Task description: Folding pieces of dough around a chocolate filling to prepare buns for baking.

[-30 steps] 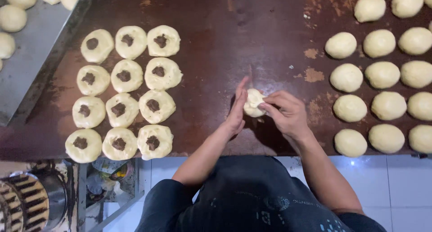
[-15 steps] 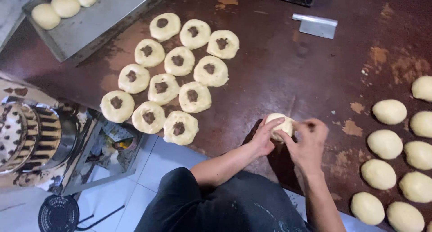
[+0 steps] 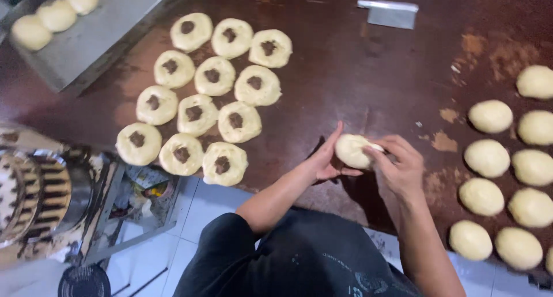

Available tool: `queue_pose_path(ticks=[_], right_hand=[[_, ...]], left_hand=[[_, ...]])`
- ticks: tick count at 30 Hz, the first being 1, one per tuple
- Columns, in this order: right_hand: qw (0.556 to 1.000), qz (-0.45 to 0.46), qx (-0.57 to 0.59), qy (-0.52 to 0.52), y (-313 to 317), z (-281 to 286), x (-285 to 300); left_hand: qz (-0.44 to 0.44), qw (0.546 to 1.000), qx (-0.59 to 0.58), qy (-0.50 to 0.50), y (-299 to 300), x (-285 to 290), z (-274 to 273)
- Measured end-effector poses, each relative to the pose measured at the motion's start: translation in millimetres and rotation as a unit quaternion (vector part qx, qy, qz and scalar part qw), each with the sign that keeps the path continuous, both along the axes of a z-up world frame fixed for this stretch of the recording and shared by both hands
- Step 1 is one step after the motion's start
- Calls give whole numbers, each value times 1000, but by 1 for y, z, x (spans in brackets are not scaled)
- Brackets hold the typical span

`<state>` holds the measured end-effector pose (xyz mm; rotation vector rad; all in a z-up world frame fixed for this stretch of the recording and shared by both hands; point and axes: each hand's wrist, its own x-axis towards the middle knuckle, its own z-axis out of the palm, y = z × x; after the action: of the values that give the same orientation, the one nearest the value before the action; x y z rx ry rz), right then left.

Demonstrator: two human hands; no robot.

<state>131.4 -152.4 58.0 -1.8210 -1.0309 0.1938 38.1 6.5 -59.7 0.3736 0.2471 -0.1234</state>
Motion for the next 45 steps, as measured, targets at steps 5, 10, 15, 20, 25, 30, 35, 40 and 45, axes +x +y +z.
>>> queue_pose_path(ticks=[5, 10, 15, 20, 25, 30, 35, 40, 45], right_hand=[[961, -7, -30, -275, 17, 32, -9], [990, -34, -111, -77, 1, -37, -6], [994, -73, -79, 15, 11, 5, -12], [999, -10, -43, -12, 6, 9, -9], [999, -8, -19, -29, -5, -36, 8], [993, -39, -16, -112, 9, 0, -3], [988, -56, -96, -103, 7, 6, -11], [995, -76, -40, 60, 0, -4, -4], [907, -23, 76, 414, -18, -18, 17]], left_hand=[[23, 999, -37, 12, -14, 10, -34], [131, 990, -2, 46, -23, 12, -18], [163, 984, -75, -13, -26, 10, 11], [176, 983, -8, -55, -24, 17, -27], [187, 967, 167, 54, -23, 14, 70], [157, 975, 93, 125, -27, 16, 11], [207, 967, 143, 51, -33, 17, -15], [180, 978, 98, -22, -35, 16, 42], [83, 995, -44, 20, -31, 14, 27]])
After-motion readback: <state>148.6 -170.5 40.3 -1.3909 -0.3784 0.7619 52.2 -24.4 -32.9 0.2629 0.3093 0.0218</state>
